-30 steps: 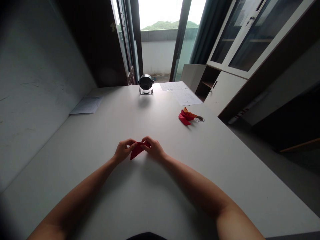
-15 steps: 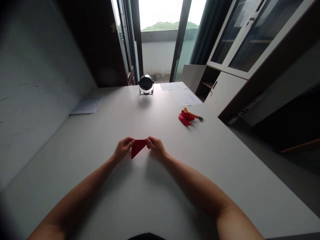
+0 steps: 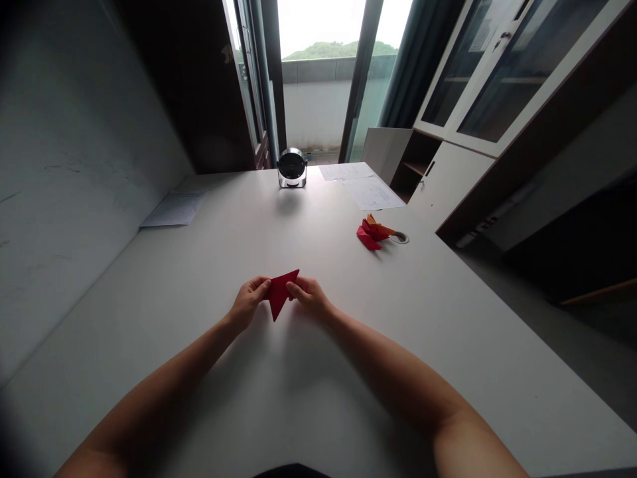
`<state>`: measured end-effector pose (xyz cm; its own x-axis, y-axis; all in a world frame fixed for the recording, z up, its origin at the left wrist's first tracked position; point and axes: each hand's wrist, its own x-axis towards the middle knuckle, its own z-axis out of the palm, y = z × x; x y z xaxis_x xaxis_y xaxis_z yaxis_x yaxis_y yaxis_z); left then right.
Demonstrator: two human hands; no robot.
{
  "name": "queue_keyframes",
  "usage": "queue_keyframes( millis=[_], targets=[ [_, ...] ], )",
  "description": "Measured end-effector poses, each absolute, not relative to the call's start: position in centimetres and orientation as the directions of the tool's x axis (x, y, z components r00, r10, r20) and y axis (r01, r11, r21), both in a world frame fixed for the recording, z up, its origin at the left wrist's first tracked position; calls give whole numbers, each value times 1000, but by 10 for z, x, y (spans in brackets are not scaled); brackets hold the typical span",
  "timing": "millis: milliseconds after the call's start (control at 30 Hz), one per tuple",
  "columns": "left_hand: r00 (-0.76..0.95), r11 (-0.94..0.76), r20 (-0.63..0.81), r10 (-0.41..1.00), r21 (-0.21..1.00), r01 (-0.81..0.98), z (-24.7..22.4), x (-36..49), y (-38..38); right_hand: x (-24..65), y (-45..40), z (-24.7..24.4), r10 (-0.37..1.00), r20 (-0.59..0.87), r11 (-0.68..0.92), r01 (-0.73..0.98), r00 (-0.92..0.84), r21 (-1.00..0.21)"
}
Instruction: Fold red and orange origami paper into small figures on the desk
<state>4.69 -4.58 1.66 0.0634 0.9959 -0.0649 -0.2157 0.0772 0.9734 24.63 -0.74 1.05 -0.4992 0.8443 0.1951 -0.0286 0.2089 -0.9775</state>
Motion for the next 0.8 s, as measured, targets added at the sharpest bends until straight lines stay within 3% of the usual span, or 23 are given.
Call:
queue_keyframes(
  millis=[267, 800],
  targets=[
    [46, 120, -111, 993, 937, -328, 9, 46, -43, 248, -10, 14, 823, 202, 208, -49, -531, -977],
    [22, 107, -105, 994, 974, -201, 14, 44, -42, 242, -4, -3, 886, 189, 220, 27, -424, -975]
  ],
)
